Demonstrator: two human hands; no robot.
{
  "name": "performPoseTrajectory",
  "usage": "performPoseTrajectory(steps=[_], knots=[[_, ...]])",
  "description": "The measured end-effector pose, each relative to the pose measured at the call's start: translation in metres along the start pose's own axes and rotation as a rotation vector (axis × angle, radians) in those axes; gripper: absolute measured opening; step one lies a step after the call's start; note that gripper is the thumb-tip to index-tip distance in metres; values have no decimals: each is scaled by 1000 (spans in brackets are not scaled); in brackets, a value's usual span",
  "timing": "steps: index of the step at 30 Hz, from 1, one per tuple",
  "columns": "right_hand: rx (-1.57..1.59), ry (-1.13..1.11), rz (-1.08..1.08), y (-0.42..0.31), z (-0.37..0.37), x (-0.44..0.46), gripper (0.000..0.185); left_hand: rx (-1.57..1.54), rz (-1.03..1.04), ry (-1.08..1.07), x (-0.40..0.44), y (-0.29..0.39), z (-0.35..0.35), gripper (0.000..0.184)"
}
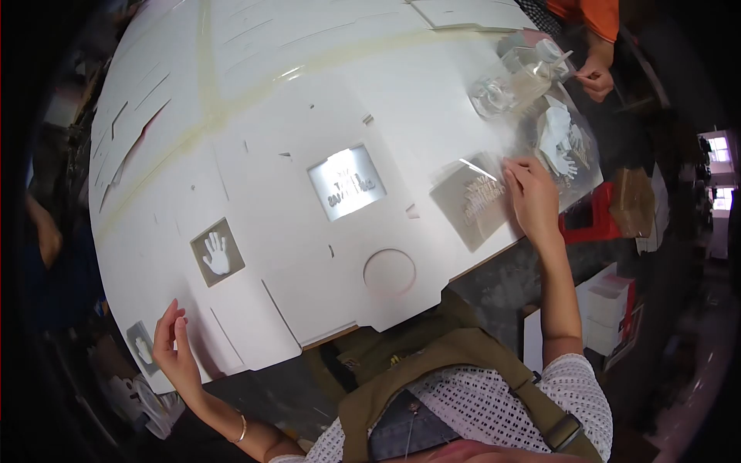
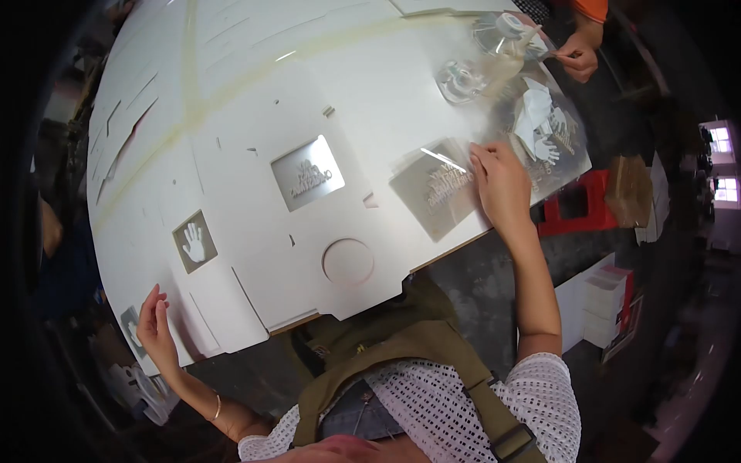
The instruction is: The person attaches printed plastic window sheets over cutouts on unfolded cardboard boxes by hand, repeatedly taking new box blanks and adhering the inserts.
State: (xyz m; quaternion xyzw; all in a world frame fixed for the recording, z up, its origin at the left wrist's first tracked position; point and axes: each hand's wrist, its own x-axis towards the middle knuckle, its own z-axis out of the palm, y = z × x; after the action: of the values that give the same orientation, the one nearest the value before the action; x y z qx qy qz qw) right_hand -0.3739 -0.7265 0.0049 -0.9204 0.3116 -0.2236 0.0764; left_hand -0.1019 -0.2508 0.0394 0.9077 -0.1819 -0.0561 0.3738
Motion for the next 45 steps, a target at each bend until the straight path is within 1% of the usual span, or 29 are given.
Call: performPoseTrajectory(steps=[1,3,4,5,7,8,10,11,13,14,16,17,18,19,28,30,32,37,41,45], knots=[[7,-14,-11,3,-4,-1,14,5,-17,5,0,6,2,27],[320,-77,72,18,-17,0,14,73,103,-62,0,24,7,26],[468,-119,239,17,-29,3,13,89,133,-32,-1,43,16,24],[607,-162,413,17,-41,6,12,107,105,-24,-1,56,22,24],[816,-117,478,28,-48,13,9,46,162,-141,-1,75,32,26],[829,-138,472,26,-44,18,9,34,203,-194,-1,80,40,26],[1033,-162,480,9,-32,34,8,37,319,-305,-2,93,58,27],[1048,-173,478,-7,-22,40,8,52,394,-365,-2,102,68,28],[1071,-344,473,-52,1,51,8,7,461,-519,1,115,85,32],[1050,-390,460,-68,13,55,8,15,451,-519,2,119,93,32],[1031,-440,449,-90,32,63,8,77,636,-556,6,121,107,40],[1027,-470,396,-98,41,66,8,79,628,-558,8,121,111,40],[1021,-500,345,-103,47,68,9,106,663,-554,10,121,114,42],[1022,-508,350,-105,53,68,9,132,699,-551,12,120,116,45],[1004,-546,385,-107,78,67,10,123,710,-595,26,109,126,49],[1009,-532,335,-107,78,69,10,131,714,-600,28,109,127,49],[995,-542,347,-108,78,71,10,140,724,-601,30,109,128,49],[984,-533,362,-109,82,70,10,162,755,-583,34,110,131,49],[1021,-521,333,-110,83,69,10,174,767,-572,35,111,134,49],[1034,-501,322,-110,85,66,9,223,796,-537,34,113,139,46]])
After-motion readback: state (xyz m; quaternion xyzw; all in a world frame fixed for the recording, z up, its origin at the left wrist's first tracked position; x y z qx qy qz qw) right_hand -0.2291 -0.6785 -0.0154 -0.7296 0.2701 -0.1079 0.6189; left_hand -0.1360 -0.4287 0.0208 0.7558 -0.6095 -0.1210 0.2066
